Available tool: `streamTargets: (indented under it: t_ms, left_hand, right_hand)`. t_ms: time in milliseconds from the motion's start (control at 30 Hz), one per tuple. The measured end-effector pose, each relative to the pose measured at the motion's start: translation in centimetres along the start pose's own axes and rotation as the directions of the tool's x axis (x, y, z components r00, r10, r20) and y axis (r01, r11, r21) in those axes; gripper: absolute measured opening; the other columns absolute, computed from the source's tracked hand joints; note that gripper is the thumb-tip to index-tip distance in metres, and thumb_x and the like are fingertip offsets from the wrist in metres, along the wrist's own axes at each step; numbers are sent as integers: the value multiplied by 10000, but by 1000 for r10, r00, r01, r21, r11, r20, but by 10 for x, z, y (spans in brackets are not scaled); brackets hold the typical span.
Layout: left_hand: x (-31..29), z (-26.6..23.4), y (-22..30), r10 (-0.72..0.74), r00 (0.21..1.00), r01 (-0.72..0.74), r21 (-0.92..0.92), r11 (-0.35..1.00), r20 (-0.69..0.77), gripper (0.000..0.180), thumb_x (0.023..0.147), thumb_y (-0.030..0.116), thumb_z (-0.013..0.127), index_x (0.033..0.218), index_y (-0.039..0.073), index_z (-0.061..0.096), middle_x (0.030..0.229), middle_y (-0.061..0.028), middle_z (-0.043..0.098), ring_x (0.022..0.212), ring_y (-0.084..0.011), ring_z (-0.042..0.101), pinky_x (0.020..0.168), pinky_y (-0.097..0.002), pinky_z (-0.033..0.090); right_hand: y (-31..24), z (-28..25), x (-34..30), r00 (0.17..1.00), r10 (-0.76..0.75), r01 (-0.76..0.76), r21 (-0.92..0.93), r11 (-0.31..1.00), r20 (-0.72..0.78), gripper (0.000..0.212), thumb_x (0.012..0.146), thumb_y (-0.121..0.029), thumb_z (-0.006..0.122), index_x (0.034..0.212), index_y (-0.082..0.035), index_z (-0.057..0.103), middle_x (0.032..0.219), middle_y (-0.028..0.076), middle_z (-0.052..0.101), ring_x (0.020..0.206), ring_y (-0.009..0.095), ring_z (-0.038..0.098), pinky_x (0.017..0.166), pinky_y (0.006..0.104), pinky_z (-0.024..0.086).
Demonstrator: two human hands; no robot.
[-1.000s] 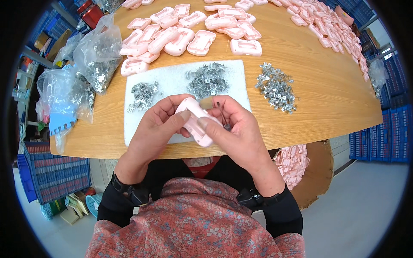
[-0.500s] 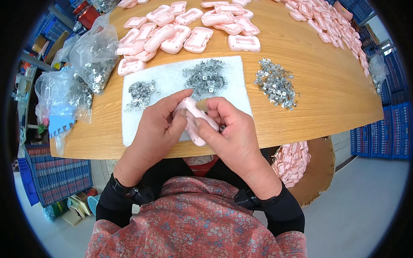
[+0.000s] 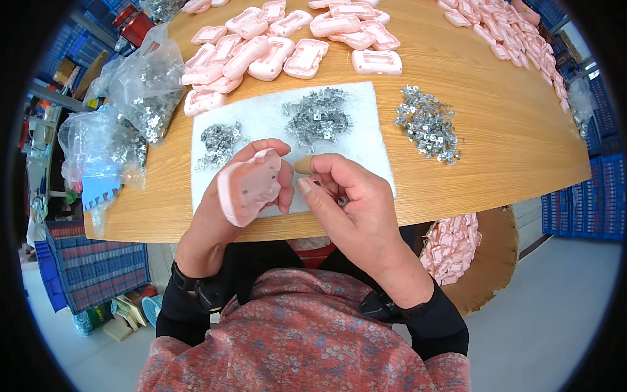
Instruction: The person assembles small pink plastic cases by inserting metal components into them. They pick up a case, insert a metal piece, and place the finished unit on a pile on the table. The process is repeated continuously throughout the clip.
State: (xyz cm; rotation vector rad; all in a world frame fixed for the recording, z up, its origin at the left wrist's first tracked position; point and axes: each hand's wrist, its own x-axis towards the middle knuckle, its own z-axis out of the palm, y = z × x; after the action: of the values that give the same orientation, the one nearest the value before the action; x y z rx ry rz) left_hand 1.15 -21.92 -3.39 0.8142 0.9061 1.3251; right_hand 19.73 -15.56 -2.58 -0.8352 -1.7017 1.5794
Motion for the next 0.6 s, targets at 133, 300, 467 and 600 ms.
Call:
streamTargets:
  t_ms: [133,300,467,600]
  left_hand:
    - [0,-4,-4,-47,998,54,-216,975,38,390,1019,221,508,1330,-8,458,922,-79,591,811,-184,609,706,-293,486]
    - [-3,0,-8,-27,999,28,-17,999,21,415,1018,257,518,1340,3,459,894,-72,600,792,-165,602,701,-282,479]
    - [-3,0,-8,-65,997,65,-9,998,30,391,1025,237,494,1350,20,463,852,-55,607,765,-137,585,685,-250,464]
    - [-4,0,-10,-36,998,30,94,995,60,380,1036,232,462,1360,32,461,854,-47,602,764,-127,578,673,-230,453]
  right_hand:
    - [-10,6,6,999,-21,18,59,998,47,93,958,-15,611,1024,50,602,837,58,680,752,44,621,662,199,483]
    - [-1,9,15,994,68,-88,241,967,91,80,946,-35,638,966,33,601,793,48,684,713,67,656,636,199,484]
    - [-14,3,20,985,138,-149,111,983,104,124,918,-82,694,910,-7,595,745,7,646,685,44,631,612,187,463]
    - [3,-1,23,982,168,-175,79,981,82,158,896,-109,728,886,-41,585,731,-25,621,639,16,545,565,181,411]
